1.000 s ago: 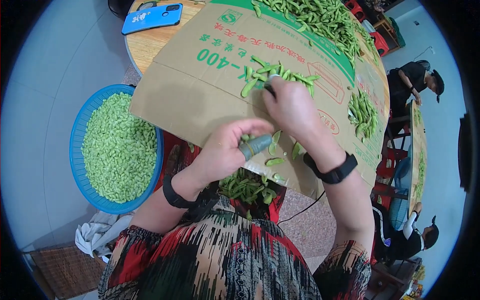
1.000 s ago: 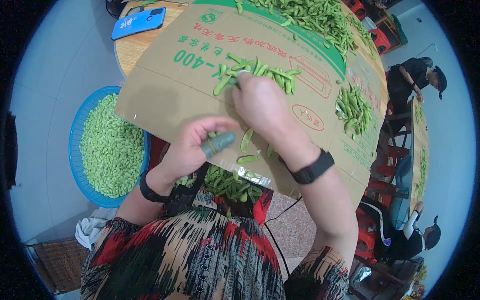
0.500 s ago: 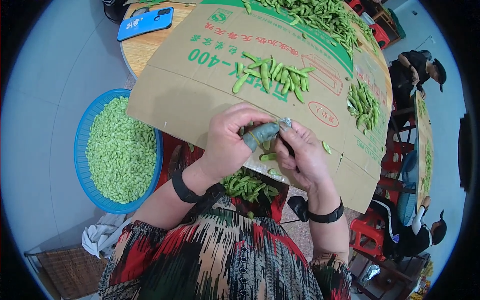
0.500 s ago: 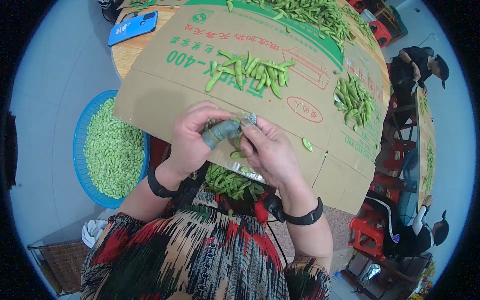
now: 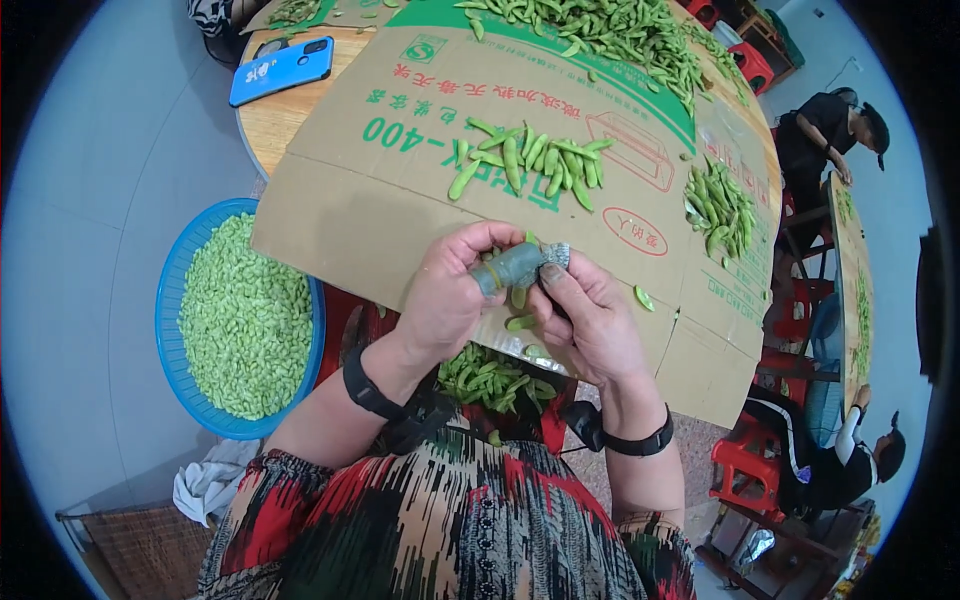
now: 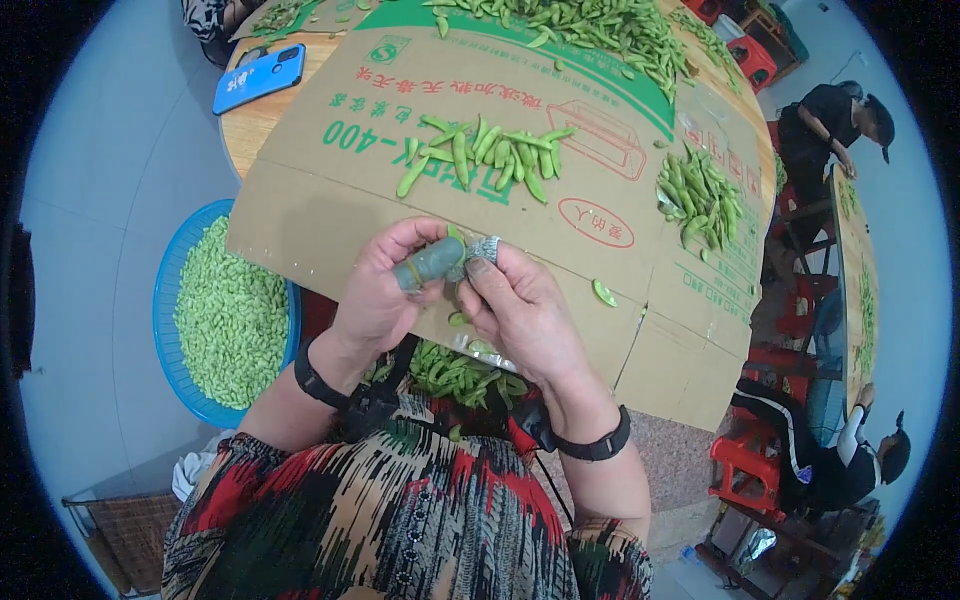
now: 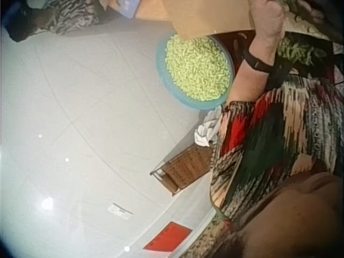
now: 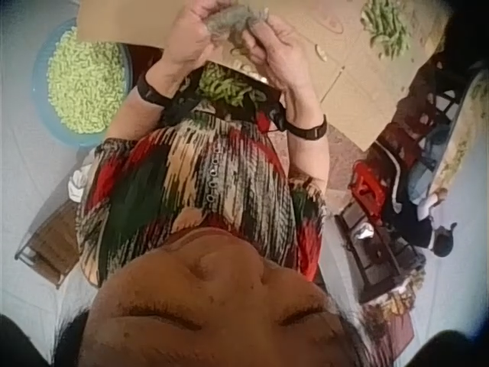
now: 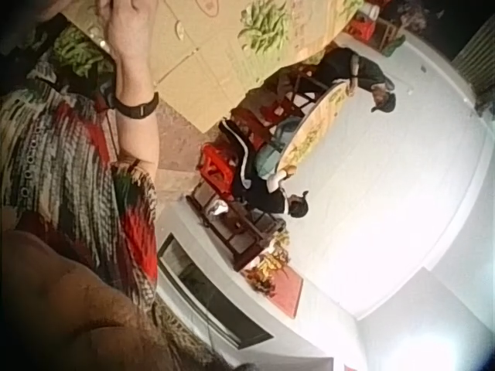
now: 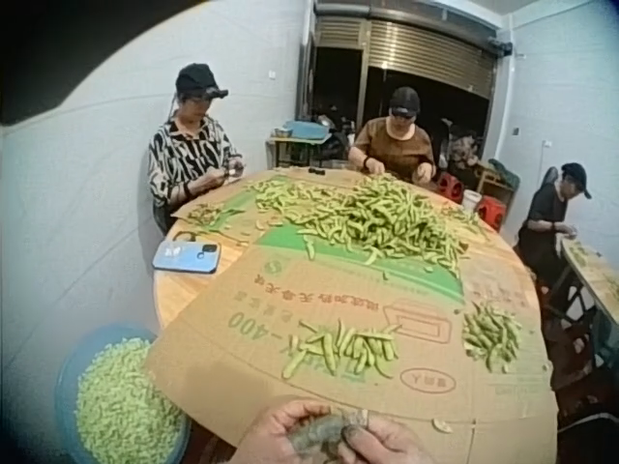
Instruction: Peeling green beans by hand into a collection basket.
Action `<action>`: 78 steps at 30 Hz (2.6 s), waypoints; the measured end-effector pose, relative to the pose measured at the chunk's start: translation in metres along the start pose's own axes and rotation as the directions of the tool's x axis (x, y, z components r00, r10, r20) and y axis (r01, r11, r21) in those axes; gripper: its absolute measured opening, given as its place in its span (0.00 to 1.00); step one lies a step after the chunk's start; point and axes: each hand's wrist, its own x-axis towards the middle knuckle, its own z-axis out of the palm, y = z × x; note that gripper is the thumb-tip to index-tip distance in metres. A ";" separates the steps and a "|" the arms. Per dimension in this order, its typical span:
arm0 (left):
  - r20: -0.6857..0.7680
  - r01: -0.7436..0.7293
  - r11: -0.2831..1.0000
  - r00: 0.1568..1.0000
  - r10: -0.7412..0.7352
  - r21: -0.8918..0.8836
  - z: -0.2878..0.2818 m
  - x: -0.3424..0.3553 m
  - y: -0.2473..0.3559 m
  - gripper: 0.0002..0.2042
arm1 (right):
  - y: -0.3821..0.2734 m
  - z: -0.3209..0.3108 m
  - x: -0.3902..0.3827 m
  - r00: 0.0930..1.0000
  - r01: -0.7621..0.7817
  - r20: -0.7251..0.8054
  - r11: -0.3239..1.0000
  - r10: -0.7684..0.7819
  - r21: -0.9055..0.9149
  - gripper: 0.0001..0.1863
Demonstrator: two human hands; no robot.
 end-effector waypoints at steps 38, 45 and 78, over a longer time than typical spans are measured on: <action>0.452 -0.550 0.259 0.819 0.353 0.794 0.014 0.008 -0.001 0.20 | -0.041 -0.037 0.005 0.964 -0.154 -0.264 0.762 -0.023 -0.629 0.10; 0.083 0.066 0.917 0.991 -0.107 0.392 0.013 0.007 -0.007 0.09 | -0.027 -0.023 -0.015 0.969 0.045 -0.200 0.900 -0.145 -0.433 0.08; 0.234 0.218 0.961 0.956 -0.176 -0.169 -0.001 0.005 -0.006 0.06 | 0.000 -0.007 -0.013 0.995 -0.068 -0.076 0.997 0.064 -0.046 0.08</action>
